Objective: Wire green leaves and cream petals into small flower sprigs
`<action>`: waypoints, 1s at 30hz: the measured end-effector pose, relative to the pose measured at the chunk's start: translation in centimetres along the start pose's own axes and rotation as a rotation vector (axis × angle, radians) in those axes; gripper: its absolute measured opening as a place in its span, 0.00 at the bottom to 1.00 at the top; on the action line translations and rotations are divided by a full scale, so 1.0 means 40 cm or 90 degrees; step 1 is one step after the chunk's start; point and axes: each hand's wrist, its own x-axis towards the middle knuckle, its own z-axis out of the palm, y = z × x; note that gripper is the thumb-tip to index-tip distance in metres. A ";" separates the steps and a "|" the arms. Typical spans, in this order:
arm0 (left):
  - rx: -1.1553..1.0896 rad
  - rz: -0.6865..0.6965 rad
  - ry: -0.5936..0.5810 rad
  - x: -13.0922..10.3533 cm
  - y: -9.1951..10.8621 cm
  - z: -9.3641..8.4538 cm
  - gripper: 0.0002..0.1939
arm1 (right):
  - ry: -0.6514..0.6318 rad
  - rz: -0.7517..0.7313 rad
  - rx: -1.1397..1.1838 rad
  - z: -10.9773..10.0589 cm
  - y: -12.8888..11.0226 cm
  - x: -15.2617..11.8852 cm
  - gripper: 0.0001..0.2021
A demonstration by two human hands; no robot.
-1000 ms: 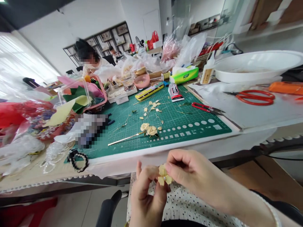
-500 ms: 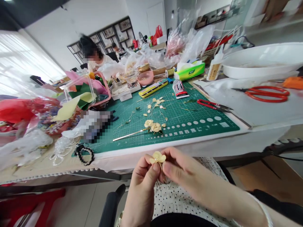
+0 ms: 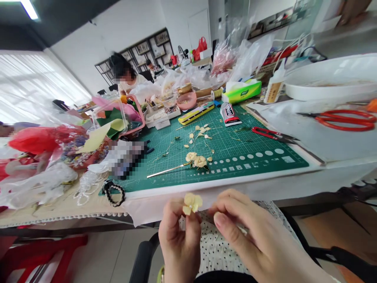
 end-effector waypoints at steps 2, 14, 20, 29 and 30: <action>0.067 0.097 0.018 -0.006 0.002 0.002 0.09 | -0.016 0.077 0.048 0.011 0.014 -0.008 0.17; -0.337 -0.310 -0.333 0.027 0.041 -0.022 0.13 | -0.196 0.243 0.380 -0.022 -0.055 0.096 0.20; -0.494 -0.501 -0.447 0.089 0.043 -0.027 0.22 | -0.288 0.309 0.348 -0.051 -0.055 0.138 0.15; -0.466 -0.450 -0.378 0.059 0.021 -0.015 0.19 | -0.273 0.299 0.274 -0.050 -0.057 0.149 0.13; -0.405 -0.389 -0.330 0.050 0.024 -0.016 0.18 | -0.248 0.283 0.256 -0.049 -0.056 0.147 0.14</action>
